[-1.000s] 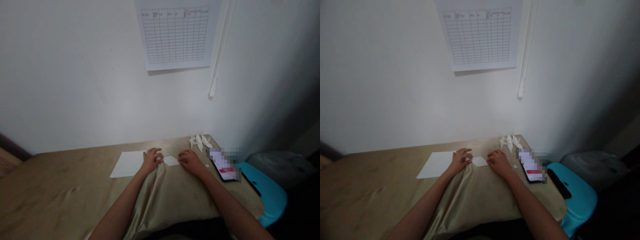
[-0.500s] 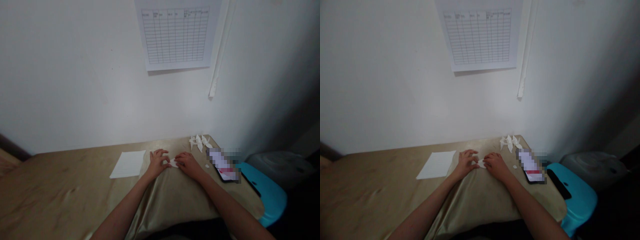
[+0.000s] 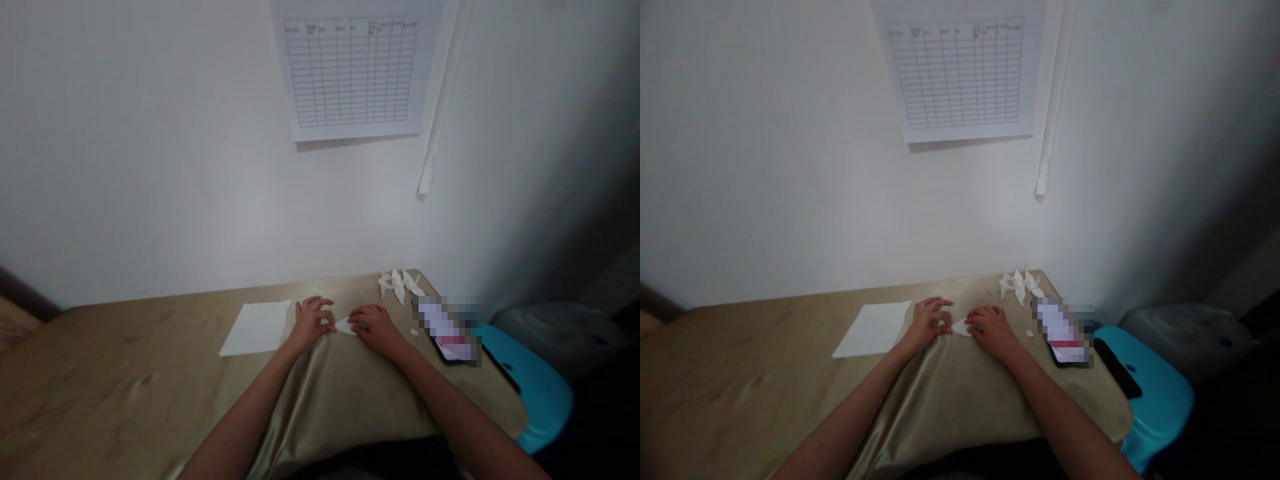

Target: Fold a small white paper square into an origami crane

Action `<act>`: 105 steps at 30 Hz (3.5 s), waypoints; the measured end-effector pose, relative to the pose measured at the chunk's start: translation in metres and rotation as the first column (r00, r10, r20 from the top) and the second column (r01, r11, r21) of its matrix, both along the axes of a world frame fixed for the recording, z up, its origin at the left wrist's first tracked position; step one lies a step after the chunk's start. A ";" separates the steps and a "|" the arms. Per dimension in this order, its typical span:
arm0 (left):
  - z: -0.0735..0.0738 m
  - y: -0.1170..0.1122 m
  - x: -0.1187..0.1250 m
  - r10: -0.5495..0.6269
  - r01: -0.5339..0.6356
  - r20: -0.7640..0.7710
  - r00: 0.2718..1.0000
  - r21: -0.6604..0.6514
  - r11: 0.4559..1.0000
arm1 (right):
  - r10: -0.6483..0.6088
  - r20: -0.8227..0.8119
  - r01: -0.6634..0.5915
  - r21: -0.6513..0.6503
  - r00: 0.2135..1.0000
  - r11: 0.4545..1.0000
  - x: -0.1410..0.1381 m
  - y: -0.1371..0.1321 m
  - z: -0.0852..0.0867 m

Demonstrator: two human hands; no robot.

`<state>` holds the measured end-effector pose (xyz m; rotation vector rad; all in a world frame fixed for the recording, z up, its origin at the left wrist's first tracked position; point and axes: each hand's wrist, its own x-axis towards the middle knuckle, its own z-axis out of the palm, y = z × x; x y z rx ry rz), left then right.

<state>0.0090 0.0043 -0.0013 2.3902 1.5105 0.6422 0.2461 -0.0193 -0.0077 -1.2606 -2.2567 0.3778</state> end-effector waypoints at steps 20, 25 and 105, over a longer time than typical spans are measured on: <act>0.018 -0.011 -0.014 0.074 -0.052 -0.114 0.991 0.189 0.981 | -0.116 0.031 0.117 -0.025 0.993 0.993 -0.004 -0.003 0.004; 0.018 -0.019 -0.006 -0.019 0.046 -0.150 0.989 0.180 0.983 | -0.231 0.057 0.230 0.020 0.971 0.973 -0.004 -0.004 0.002; 0.002 -0.029 0.020 0.221 -0.170 -0.287 0.932 0.192 0.966 | -0.177 0.079 0.180 -0.034 0.981 0.983 0.000 -0.005 0.013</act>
